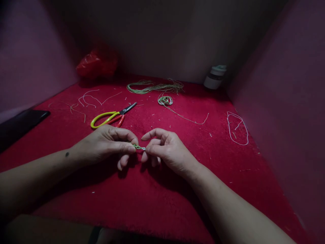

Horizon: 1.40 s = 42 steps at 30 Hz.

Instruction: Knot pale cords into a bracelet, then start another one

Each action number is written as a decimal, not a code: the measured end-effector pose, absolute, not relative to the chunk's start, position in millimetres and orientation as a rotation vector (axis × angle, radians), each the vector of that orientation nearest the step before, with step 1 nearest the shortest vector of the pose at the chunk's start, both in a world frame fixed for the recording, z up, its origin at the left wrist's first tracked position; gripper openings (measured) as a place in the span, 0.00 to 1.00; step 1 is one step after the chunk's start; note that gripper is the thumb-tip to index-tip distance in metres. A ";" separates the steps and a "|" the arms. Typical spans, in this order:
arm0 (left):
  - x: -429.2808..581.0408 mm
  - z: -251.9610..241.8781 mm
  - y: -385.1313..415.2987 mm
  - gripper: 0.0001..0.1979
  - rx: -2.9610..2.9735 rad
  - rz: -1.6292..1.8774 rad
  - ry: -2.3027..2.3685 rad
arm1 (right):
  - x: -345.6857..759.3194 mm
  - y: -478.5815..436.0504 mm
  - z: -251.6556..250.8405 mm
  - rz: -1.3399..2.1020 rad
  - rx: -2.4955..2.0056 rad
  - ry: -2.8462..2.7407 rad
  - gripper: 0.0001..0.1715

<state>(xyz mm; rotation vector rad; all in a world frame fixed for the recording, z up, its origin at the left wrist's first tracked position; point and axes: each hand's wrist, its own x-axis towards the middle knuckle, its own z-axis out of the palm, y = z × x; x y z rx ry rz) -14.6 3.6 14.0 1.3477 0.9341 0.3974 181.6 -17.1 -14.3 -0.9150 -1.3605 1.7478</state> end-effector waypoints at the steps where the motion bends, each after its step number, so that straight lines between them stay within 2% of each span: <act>1: -15.0 14.2 3.6 0.05 1.347 0.394 0.930 | 181.5 -17.1 -14.4 1.746 -0.917 -1.359 0.12; 9: -17.8 8.3 6.5 0.05 1.338 0.369 0.878 | 181.1 -15.6 -14.8 1.730 -0.914 -1.370 0.13; 18: -16.9 8.3 11.9 0.13 1.387 0.241 0.892 | 181.5 -15.0 -15.3 1.745 -0.908 -1.355 0.13; 30: -21.4 -0.3 21.6 0.06 1.065 0.427 0.740 | 181.7 -14.6 -12.1 1.905 -0.800 -1.224 0.15; 42: -18.1 -1.8 21.7 0.11 0.899 0.512 0.752 | 181.4 -14.6 -12.1 1.978 -0.762 -1.149 0.16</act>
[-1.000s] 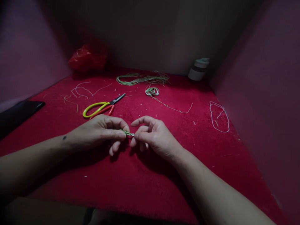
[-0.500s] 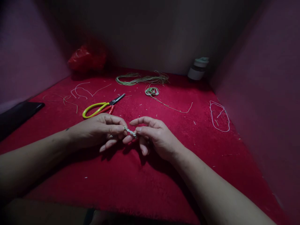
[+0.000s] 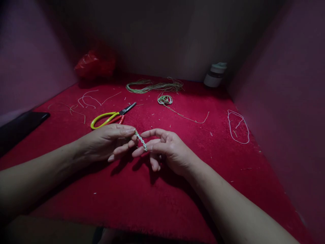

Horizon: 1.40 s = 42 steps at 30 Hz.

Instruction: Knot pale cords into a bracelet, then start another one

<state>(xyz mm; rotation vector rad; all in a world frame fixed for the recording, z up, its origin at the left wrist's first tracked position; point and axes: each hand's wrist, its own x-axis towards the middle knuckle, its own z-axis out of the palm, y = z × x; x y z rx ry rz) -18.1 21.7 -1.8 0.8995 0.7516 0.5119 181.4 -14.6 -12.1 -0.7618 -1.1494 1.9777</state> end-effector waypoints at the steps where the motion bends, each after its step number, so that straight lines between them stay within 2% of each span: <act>1: -18.0 -1.3 21.2 0.12 0.900 0.506 0.753 | 181.4 -14.4 -12.4 1.985 -0.757 -1.129 0.16; 6: -19.0 0.6 19.4 0.17 0.876 0.427 0.693 | 181.7 -13.4 -14.8 2.010 -0.787 -1.049 0.12; 15: -20.6 -1.9 21.1 0.06 0.843 0.386 0.628 | 180.7 -14.1 -12.2 2.001 -0.954 -1.074 0.12; 24: -19.3 0.1 15.1 0.11 0.895 0.329 0.560 | 175.3 -20.3 -6.4 1.926 -1.121 -1.229 0.14; 28: -17.7 -0.4 13.8 0.10 0.917 0.344 0.563 | 175.1 -20.0 -7.4 1.909 -1.139 -1.223 0.11; 42: -17.4 -0.9 10.4 0.07 1.121 0.241 0.711 | 177.1 -20.0 -9.2 1.931 -1.057 -1.178 0.14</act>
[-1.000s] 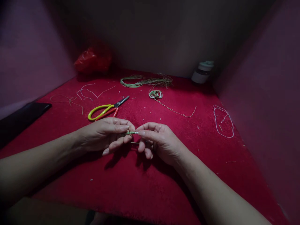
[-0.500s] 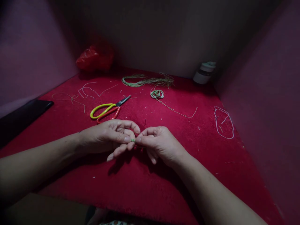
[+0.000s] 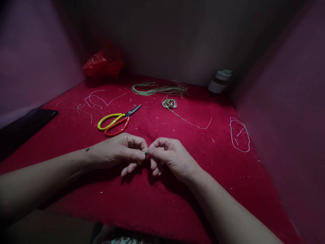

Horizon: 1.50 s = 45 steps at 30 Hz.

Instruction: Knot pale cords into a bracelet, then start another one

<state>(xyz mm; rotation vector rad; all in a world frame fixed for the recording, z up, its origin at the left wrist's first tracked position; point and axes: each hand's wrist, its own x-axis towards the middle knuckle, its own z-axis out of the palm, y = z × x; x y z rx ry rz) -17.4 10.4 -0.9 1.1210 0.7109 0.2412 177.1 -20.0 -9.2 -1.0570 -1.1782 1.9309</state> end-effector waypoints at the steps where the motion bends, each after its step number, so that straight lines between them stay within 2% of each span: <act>1: -17.2 -0.8 10.2 0.07 1.126 0.239 0.712 | 176.9 -19.9 -9.3 1.934 -1.052 -1.176 0.14; 13: -15.2 -2.4 11.6 0.07 0.936 0.353 0.716 | 177.3 -19.7 -12.7 1.964 -0.951 -1.145 0.11; 20: -12.0 1.5 8.9 0.08 0.947 0.373 0.767 | 172.2 -21.3 -4.8 1.843 -1.149 -1.337 0.17; 27: -10.9 -4.9 8.0 0.07 0.925 0.408 0.783 | 167.0 -23.1 4.6 1.774 -1.318 -1.470 0.13; 32: -13.1 -8.2 10.7 0.08 0.931 0.388 0.706 | 166.9 -24.2 1.2 1.731 -1.273 -1.476 0.12; 40: -15.0 -1.3 12.6 0.02 0.932 0.458 0.654 | 176.2 -19.6 -10.4 1.935 -1.001 -1.220 0.12; 45: -14.6 1.4 10.4 0.02 1.005 0.458 0.627 | 178.4 -17.4 -12.3 2.032 -0.934 -1.118 0.11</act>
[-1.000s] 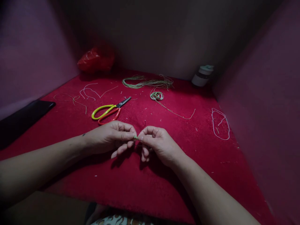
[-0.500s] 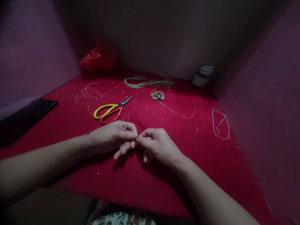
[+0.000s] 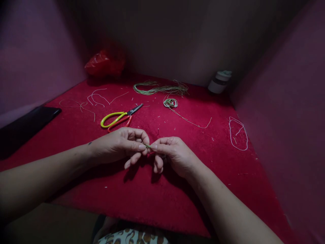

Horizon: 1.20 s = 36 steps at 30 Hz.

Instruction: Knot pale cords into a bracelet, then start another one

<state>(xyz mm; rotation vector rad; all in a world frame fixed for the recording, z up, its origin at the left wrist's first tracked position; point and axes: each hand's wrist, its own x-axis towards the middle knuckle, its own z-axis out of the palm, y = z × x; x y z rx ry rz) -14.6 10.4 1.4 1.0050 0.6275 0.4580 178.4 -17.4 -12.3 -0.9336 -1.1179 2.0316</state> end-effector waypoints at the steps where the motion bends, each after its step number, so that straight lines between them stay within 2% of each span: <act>1: -14.4 1.6 10.1 0.02 1.011 0.460 0.631 | 178.3 -17.2 -12.1 2.031 -0.934 -1.114 0.11; 5: -14.2 2.6 8.9 0.00 1.044 0.455 0.651 | 177.0 -17.3 -10.1 2.019 -0.962 -1.122 0.12; 17: -15.8 -3.5 8.9 0.06 1.127 0.407 0.677 | 170.5 -20.7 -3.9 1.891 -1.176 -1.195 0.13; 36: -12.9 -0.4 6.6 0.04 1.088 0.447 0.656 | 166.2 -22.5 -11.0 1.918 -1.017 -1.047 0.11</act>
